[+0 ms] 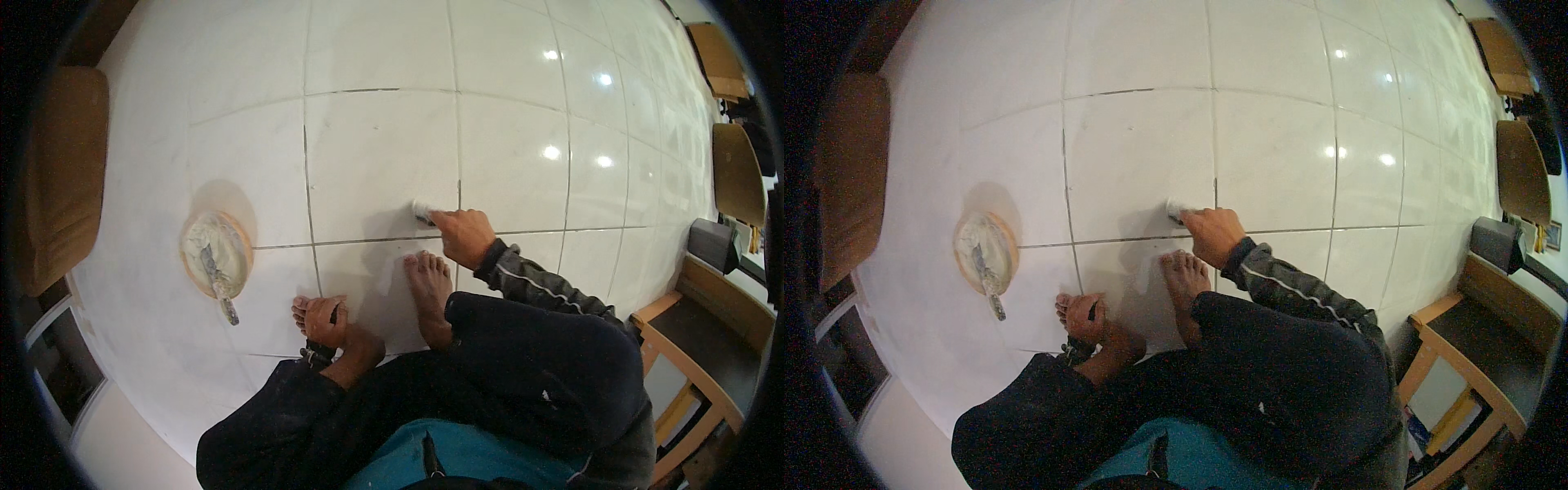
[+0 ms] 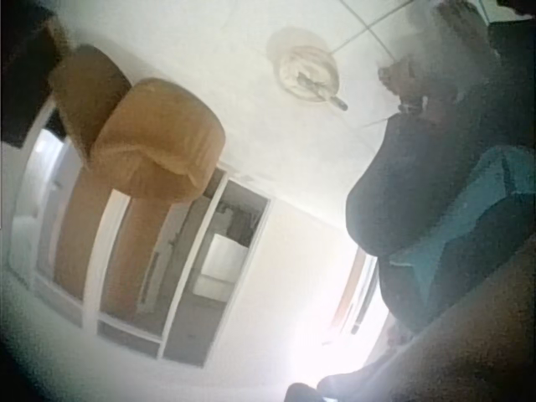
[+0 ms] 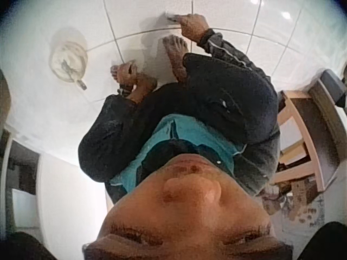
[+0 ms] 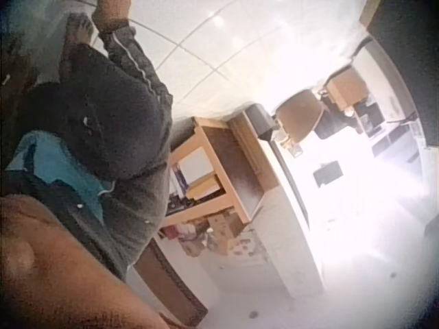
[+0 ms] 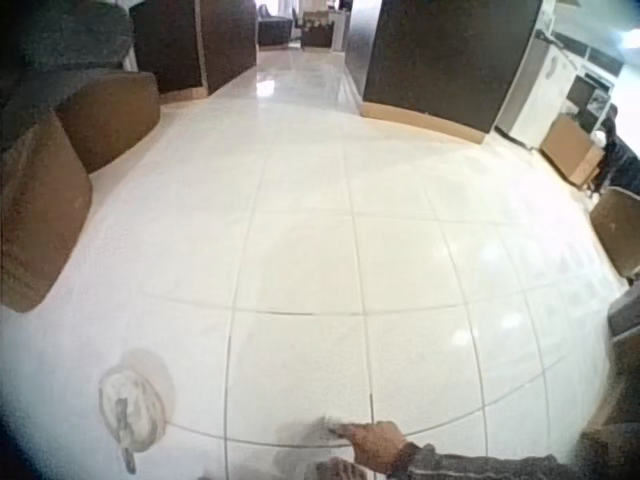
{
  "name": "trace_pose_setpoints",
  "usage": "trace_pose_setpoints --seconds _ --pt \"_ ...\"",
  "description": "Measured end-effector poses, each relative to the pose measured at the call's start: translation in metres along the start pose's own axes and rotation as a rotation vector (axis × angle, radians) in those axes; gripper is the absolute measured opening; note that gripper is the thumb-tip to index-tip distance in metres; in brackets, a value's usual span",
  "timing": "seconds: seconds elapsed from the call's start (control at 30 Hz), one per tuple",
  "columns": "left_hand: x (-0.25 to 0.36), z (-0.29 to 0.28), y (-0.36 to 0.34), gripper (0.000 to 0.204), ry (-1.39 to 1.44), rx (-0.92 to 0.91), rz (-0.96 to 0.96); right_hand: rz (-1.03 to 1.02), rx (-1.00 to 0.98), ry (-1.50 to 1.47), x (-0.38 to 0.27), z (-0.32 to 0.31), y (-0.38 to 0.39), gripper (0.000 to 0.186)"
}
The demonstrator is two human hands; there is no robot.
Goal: The person applies white grout to the seams between floor tiles using a small metal scraper. They repeatedly scoop grout from a container and press it into the gaps, then wipe away excess material with a cloth.
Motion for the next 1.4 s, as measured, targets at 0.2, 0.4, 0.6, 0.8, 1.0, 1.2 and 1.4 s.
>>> trace_pose_setpoints --seconds 0.2,0.4,0.6,0.8,1.0,1.2,1.4 --pt "0.006 -0.006 0.001 0.017 -0.013 0.099 0.118 -0.279 0.336 0.040 0.045 -0.024 0.002 0.041" --pt "0.015 -0.013 -0.001 0.017 -0.026 0.162 0.207 -0.345 0.052 0.213 0.114 -0.001 0.035 0.050" --pt "0.006 -0.006 -0.001 0.018 -0.015 0.059 0.098 -0.076 0.215 -0.049 0.140 -0.059 0.032 0.042" --pt "0.010 -0.004 -0.003 0.017 -0.045 0.052 0.149 0.262 0.317 0.081 0.114 -0.023 0.000 0.036" --pt "0.016 -0.008 -0.009 0.016 -0.040 0.092 0.123 -0.022 0.231 0.086 -0.013 0.023 0.017 0.044" --pt "0.004 -0.002 0.000 0.016 -0.139 0.058 0.123 -0.242 0.356 -0.039 0.006 0.007 0.034 0.031" --pt "0.014 -0.008 -0.008 0.017 -0.034 0.080 0.178 -0.288 -0.017 0.317 0.073 0.044 0.084 0.033"
Point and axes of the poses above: each hand's wrist, its own y-axis away from the middle knuckle, its own z-axis out of the palm, x = y × z, the point moved 8 cm from there along -y, towards the middle knuckle, and after that the axes turned 1 degree about -z, right-handed, at the moved point
